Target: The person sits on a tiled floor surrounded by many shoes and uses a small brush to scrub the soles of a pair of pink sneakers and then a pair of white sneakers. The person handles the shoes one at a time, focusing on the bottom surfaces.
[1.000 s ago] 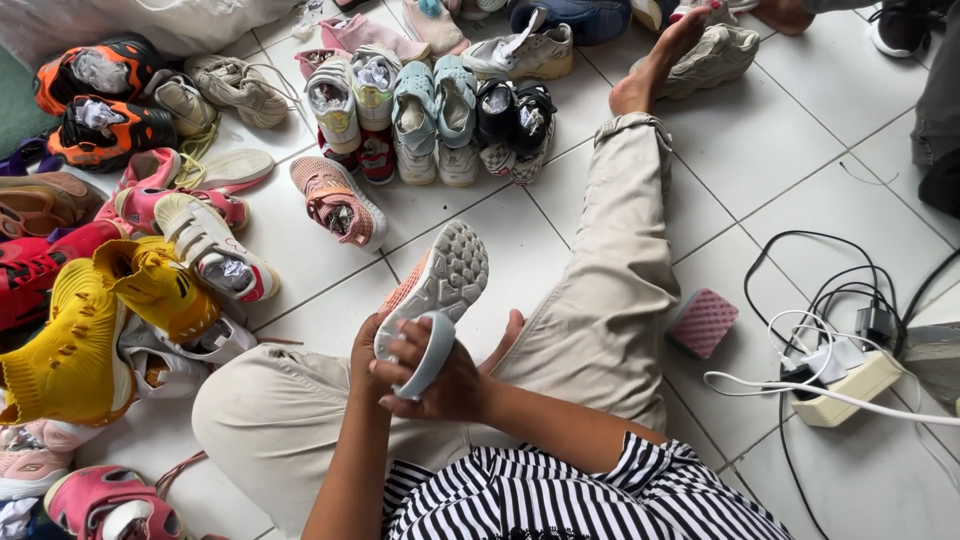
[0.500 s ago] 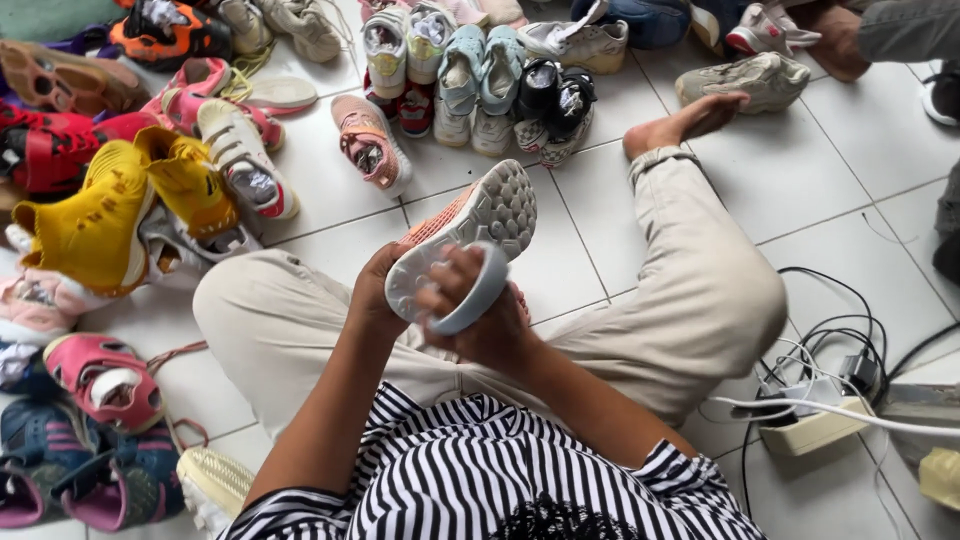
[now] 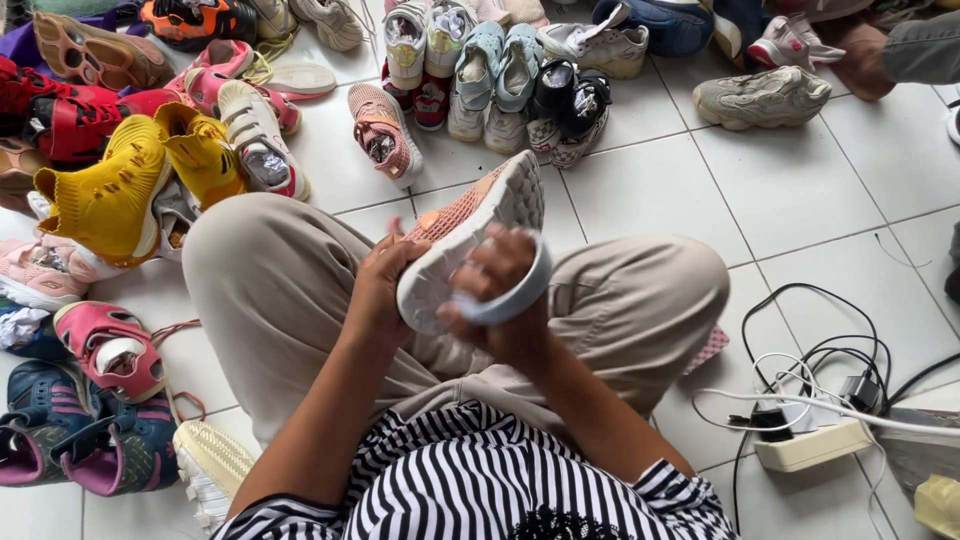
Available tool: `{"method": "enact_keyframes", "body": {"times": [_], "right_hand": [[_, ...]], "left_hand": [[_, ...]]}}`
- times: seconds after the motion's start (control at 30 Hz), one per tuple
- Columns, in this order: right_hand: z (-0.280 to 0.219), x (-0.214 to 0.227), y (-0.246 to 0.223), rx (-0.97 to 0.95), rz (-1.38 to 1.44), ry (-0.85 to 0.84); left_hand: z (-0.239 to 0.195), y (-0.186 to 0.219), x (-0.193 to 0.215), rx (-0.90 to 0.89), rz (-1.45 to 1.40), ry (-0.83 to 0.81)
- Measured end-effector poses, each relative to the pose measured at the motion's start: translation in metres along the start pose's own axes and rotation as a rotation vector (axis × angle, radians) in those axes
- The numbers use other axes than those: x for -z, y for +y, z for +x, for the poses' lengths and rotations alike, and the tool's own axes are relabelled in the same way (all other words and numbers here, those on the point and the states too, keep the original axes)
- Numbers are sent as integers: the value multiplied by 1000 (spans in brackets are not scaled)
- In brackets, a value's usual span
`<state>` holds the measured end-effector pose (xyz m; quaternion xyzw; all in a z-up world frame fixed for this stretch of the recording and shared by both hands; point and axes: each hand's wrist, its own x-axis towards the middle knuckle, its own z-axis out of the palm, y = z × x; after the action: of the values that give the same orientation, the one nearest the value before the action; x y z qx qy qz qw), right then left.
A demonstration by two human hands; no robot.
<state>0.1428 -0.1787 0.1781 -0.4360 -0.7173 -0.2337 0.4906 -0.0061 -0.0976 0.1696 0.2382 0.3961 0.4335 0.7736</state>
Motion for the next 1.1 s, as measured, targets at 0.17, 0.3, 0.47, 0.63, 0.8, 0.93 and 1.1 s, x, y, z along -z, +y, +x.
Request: {"method": "enact_keyframes", "body": {"times": [0.17,0.3,0.47,0.63,0.8,0.93,1.1], "right_hand": [[8,-32,91,-172,150,107],[3,-60,63,-236,215,43],[-29,-116,39,-292,208,-30],[-76,-173,43,-398,270,-37],[-54,-182,15,-369,364,-113],[-53,-204,3,-296,224,-159],[-53,-218,18,-326,194,-210]], "left_hand": [[-1,1,-7,-58,16,119],[45,-4,19,-39,61,212],[114,-12,50,192,56,358],[186,-55,130,263,124,428],[209,-53,145,427,47,342],[176,-7,108,538,55,312],[214,-27,152,591,-21,246]]}}
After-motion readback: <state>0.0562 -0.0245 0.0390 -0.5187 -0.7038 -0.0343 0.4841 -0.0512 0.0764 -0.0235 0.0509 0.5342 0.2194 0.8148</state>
